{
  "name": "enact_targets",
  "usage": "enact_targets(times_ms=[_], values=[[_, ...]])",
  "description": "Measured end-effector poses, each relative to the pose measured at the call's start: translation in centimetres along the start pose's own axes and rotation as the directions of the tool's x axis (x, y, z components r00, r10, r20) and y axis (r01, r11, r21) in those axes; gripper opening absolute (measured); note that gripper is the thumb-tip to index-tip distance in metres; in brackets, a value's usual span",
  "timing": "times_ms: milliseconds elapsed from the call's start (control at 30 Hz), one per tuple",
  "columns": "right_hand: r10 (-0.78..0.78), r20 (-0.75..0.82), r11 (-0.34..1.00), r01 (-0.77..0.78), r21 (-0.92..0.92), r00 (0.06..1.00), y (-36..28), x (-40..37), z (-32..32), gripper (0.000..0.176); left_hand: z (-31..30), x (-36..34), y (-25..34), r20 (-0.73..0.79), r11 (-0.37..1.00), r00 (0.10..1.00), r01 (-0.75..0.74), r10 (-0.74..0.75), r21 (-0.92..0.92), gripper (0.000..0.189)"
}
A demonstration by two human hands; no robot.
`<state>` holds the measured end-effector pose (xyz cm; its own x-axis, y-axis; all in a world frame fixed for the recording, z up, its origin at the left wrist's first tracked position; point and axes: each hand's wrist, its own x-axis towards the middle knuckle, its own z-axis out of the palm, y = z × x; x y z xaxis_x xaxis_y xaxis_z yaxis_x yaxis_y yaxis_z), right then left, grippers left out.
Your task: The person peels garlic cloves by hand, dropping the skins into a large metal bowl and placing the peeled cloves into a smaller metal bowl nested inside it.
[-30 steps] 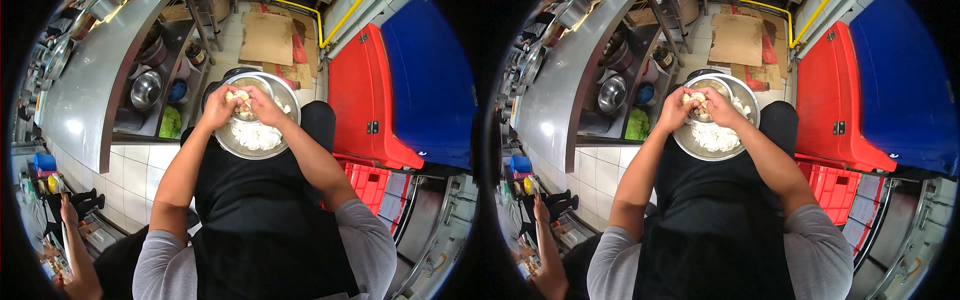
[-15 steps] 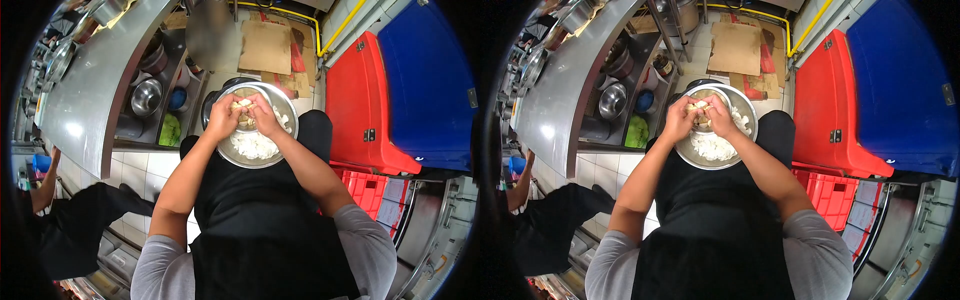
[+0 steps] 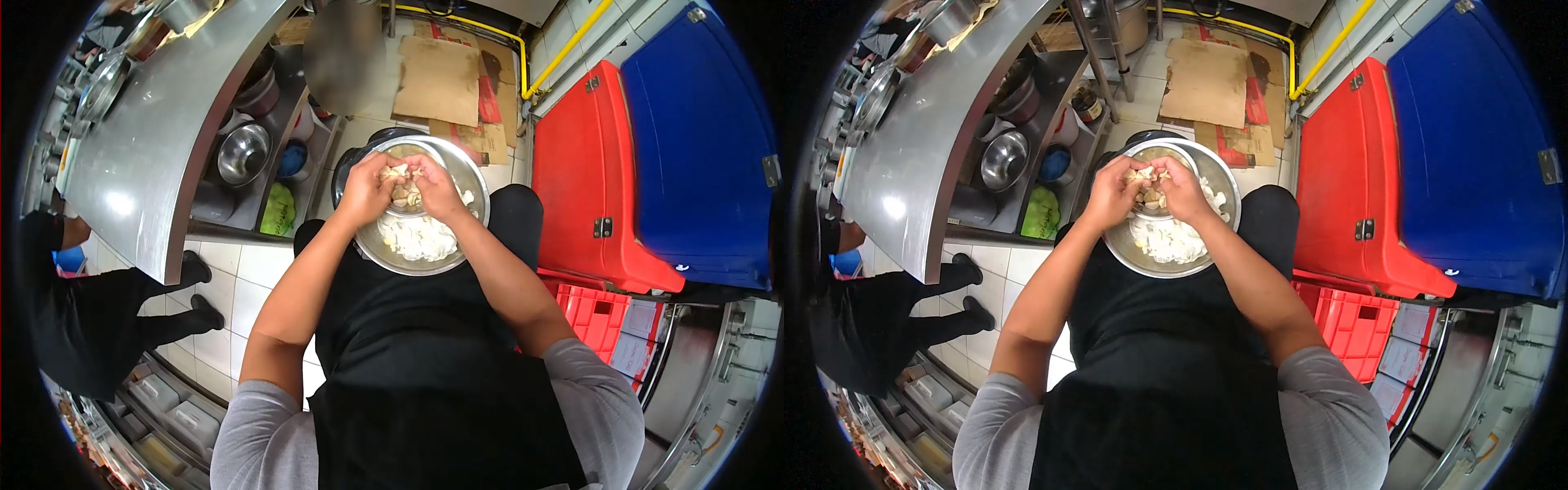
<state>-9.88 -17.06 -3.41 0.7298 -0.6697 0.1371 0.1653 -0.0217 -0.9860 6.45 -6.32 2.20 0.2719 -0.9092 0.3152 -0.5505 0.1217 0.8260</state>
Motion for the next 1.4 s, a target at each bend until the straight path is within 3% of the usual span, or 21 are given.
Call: enact_targets(times_ms=[133,200,500,633,700,733,800,867,933,1067,1133,1200,1267,1367,1400], values=[[0.011,0.015,0.999,-0.012,0.031,1.000,-0.4,0.0,-0.2,0.017,-0.4,-0.4,-0.6,0.074,0.995,0.995,-0.066,0.061,0.070,0.028],[0.197,0.124,0.957,-0.219,0.192,0.972,-0.3,-0.3,-0.4,0.014,-0.4,-0.6,-0.7,0.117,0.993,0.991,-0.073,0.062,0.093,0.028],[-0.039,-0.025,0.992,0.042,0.122,0.999,1.9,0.4,-0.4,0.008,-0.3,-0.3,0.5,0.106,0.999,0.994,-0.024,0.027,-0.027,0.031],[0.110,0.060,0.984,-0.117,0.133,0.992,0.9,-0.4,-0.9,0.010,0.0,-0.7,0.3,0.047,0.998,0.998,-0.035,0.037,-0.044,0.030],[0.223,0.125,0.919,-0.252,0.304,0.967,0.1,-0.6,-0.8,0.011,0.2,-0.8,-0.2,0.054,0.996,0.995,-0.085,0.085,-0.004,0.032],[0.223,0.127,0.919,-0.252,0.304,0.966,-0.4,-0.6,-0.5,0.011,0.2,-0.8,-0.5,0.057,0.990,0.990,-0.134,0.132,0.040,0.033],[0.285,0.078,0.794,-0.281,0.539,0.955,-1.1,-0.7,0.0,0.012,0.6,-1.0,-0.4,0.010,0.989,0.990,-0.144,0.144,0.029,0.034],[0.285,0.089,0.762,-0.282,0.583,0.954,-0.8,-0.7,0.0,0.012,0.9,-0.8,0.1,-0.032,0.987,0.987,-0.158,0.158,0.015,0.034],[0.286,0.099,0.726,-0.283,0.626,0.953,-0.6,-0.7,-0.3,0.013,0.9,-0.7,0.4,-0.035,0.998,0.998,-0.051,0.050,-0.029,0.033],[0.276,0.228,0.615,-0.354,0.705,0.934,-1.4,-0.9,-0.6,0.016,1.1,-0.6,0.2,-0.011,0.994,0.995,-0.095,0.095,-0.060,0.028],[0.248,0.285,0.589,-0.378,0.714,0.926,-0.9,-1.0,-0.9,0.015,1.6,-0.7,0.3,-0.037,0.970,0.998,0.046,-0.056,-0.239,0.024],[0.127,0.246,0.604,-0.272,0.749,0.961,-0.1,-1.1,-0.3,0.020,1.3,-0.4,1.0,-0.013,0.976,0.999,0.028,-0.031,-0.214,0.025],[0.169,0.173,0.592,-0.240,0.769,0.970,-0.4,-1.6,0.3,0.019,1.3,-0.1,1.6,0.001,0.982,1.000,0.011,-0.011,-0.191,0.025],[0.233,0.063,0.611,-0.196,0.767,0.970,-1.8,-1.2,1.3,0.017,1.9,0.3,1.8,-0.109,0.993,0.991,0.071,-0.081,-0.092,0.026],[0.260,0.018,0.635,-0.185,0.750,0.965,-1.7,-1.2,1.3,0.017,2.1,0.2,2.1,-0.056,0.948,0.976,0.187,-0.208,-0.259,0.026]])
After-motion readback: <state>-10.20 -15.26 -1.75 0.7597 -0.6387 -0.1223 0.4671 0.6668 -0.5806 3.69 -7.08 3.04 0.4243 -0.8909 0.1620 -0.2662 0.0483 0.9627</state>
